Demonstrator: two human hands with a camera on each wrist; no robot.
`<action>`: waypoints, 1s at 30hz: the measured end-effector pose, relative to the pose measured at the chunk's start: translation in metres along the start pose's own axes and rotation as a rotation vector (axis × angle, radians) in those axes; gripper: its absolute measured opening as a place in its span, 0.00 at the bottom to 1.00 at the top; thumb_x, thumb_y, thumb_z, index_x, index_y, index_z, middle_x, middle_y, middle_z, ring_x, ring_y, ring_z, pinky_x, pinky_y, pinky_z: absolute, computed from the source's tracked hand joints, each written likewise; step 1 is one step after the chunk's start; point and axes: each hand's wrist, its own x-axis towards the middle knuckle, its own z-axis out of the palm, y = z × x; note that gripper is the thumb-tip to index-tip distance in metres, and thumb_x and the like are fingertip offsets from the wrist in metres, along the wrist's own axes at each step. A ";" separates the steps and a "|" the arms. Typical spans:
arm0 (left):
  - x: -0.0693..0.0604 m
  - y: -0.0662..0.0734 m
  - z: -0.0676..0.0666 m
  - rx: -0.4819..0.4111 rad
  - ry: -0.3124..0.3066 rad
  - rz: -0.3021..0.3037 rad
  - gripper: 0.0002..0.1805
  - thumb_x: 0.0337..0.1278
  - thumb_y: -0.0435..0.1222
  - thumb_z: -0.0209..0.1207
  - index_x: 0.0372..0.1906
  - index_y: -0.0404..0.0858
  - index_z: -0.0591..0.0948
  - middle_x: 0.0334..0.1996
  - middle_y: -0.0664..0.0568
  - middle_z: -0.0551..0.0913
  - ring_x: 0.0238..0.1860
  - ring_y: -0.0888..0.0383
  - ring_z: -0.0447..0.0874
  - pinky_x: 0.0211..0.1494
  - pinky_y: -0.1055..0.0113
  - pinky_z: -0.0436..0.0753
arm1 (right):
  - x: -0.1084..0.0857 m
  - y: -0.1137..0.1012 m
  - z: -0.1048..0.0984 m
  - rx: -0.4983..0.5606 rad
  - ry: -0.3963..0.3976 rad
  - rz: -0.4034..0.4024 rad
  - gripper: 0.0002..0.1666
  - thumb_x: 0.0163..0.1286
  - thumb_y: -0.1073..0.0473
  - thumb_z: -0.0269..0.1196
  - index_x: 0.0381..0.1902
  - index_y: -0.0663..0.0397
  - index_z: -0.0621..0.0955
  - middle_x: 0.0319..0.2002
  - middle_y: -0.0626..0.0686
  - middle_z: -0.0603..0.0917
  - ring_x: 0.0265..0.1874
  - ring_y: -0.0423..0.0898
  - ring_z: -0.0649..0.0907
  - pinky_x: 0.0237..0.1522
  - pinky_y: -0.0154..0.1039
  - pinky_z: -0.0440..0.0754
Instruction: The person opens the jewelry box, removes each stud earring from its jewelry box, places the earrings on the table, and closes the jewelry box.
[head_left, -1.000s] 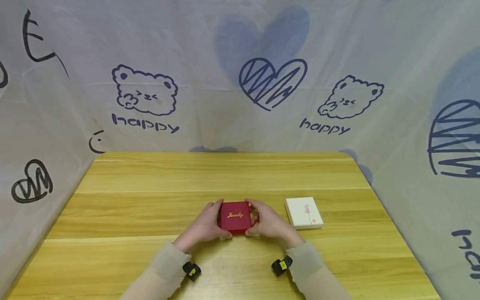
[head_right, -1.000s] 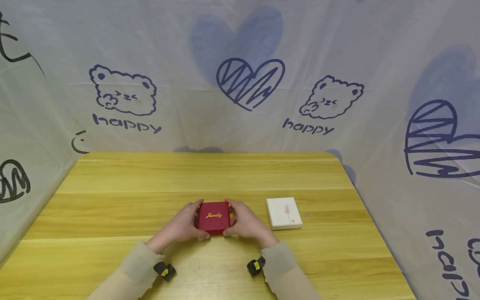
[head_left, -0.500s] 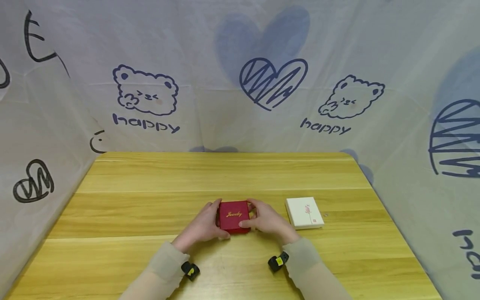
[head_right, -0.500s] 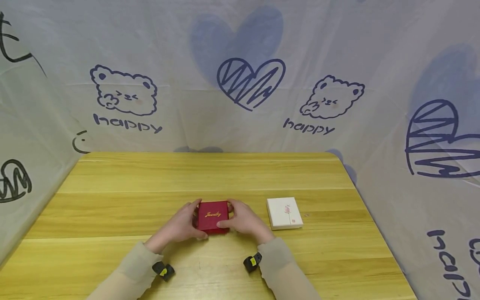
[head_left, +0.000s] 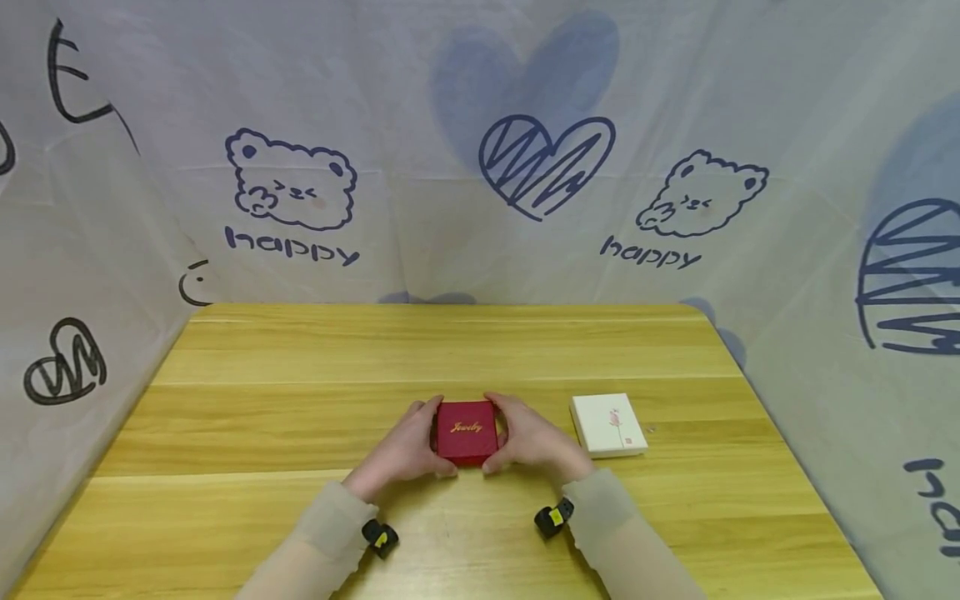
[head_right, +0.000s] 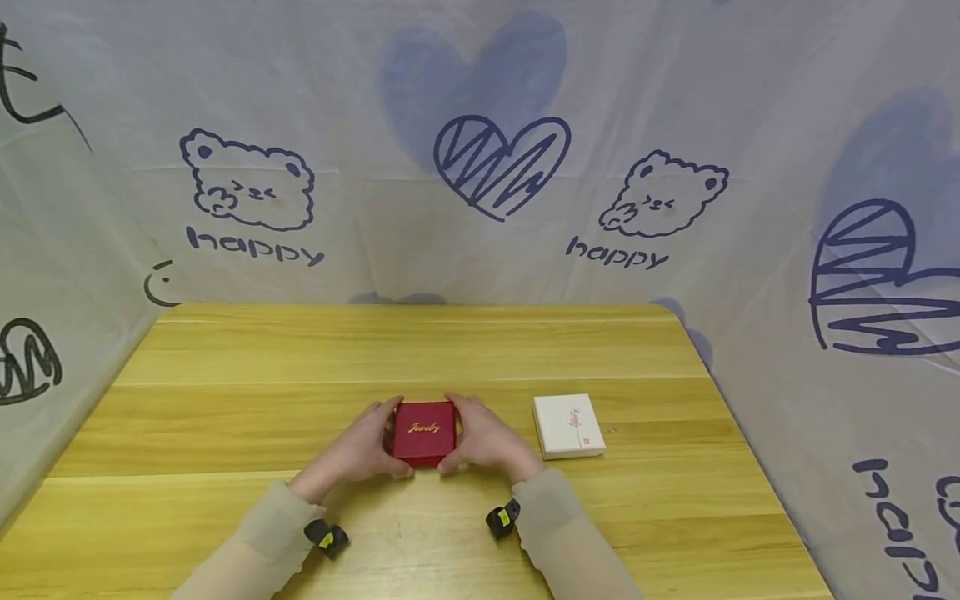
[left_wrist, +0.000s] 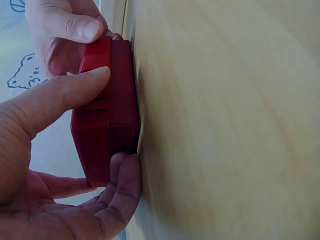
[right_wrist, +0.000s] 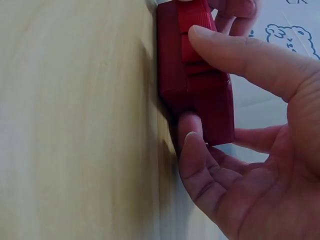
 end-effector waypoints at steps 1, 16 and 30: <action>0.000 0.000 0.000 -0.003 0.001 0.004 0.60 0.31 0.36 0.81 0.72 0.25 0.58 0.56 0.36 0.70 0.54 0.45 0.73 0.61 0.48 0.71 | 0.000 0.000 0.000 -0.030 0.009 -0.003 0.66 0.41 0.66 0.81 0.75 0.63 0.57 0.64 0.63 0.67 0.48 0.51 0.77 0.57 0.48 0.73; 0.006 -0.007 -0.003 -0.066 -0.015 0.032 0.59 0.26 0.31 0.81 0.70 0.27 0.61 0.59 0.37 0.72 0.59 0.43 0.71 0.64 0.48 0.68 | 0.006 -0.001 -0.001 -0.078 0.011 -0.021 0.59 0.39 0.65 0.82 0.69 0.61 0.64 0.59 0.57 0.74 0.55 0.51 0.75 0.61 0.51 0.69; 0.007 -0.004 -0.005 -0.038 -0.036 0.029 0.62 0.23 0.29 0.81 0.72 0.28 0.59 0.60 0.37 0.72 0.59 0.44 0.72 0.64 0.49 0.68 | 0.007 0.001 0.000 -0.090 0.031 -0.038 0.60 0.36 0.64 0.83 0.68 0.60 0.66 0.55 0.54 0.74 0.45 0.46 0.76 0.53 0.47 0.74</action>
